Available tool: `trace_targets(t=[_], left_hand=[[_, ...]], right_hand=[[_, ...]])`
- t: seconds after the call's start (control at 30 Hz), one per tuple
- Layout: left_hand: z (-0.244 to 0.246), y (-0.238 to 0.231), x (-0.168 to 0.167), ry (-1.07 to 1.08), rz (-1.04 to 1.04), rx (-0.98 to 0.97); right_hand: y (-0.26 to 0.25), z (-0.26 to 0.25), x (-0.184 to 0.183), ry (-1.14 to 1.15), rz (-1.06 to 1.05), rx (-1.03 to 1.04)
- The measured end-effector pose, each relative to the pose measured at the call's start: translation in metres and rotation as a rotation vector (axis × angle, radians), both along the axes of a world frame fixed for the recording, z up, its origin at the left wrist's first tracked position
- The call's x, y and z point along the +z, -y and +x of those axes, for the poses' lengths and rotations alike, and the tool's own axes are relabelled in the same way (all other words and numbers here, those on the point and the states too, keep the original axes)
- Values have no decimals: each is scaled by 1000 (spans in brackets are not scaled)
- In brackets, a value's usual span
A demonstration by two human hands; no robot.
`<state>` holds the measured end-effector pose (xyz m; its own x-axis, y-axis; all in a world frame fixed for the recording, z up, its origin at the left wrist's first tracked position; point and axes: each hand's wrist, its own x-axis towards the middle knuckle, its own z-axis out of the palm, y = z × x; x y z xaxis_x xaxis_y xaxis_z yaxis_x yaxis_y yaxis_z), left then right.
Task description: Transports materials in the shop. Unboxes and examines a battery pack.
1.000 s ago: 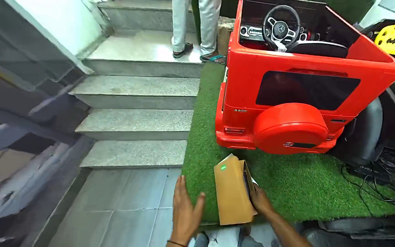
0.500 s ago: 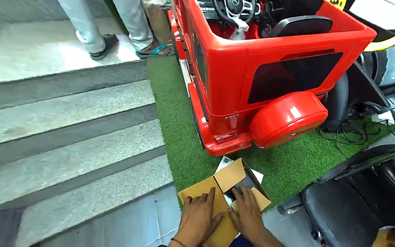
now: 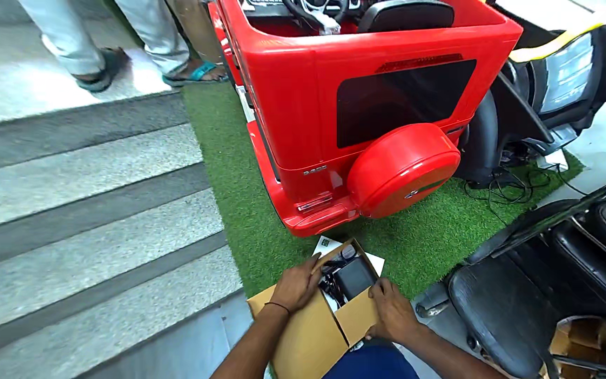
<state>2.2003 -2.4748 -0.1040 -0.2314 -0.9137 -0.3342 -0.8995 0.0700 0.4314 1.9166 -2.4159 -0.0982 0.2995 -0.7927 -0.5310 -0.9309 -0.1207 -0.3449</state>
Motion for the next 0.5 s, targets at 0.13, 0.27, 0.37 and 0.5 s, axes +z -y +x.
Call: trace_targets(t=[0.13, 0.27, 0.37, 0.5], left_hand=[[15, 12, -7, -166, 126, 573], [1, 10, 2, -98, -75, 729], [-13, 3, -1, -40, -150, 432], [-13, -17, -26, 23, -106, -170]], right_hand=[[-3, -16, 7, 284, -133, 235], [8, -56, 22, 587, 359, 268], [38, -52, 25, 451, 435, 70], [77, 9, 18, 42, -96, 252]])
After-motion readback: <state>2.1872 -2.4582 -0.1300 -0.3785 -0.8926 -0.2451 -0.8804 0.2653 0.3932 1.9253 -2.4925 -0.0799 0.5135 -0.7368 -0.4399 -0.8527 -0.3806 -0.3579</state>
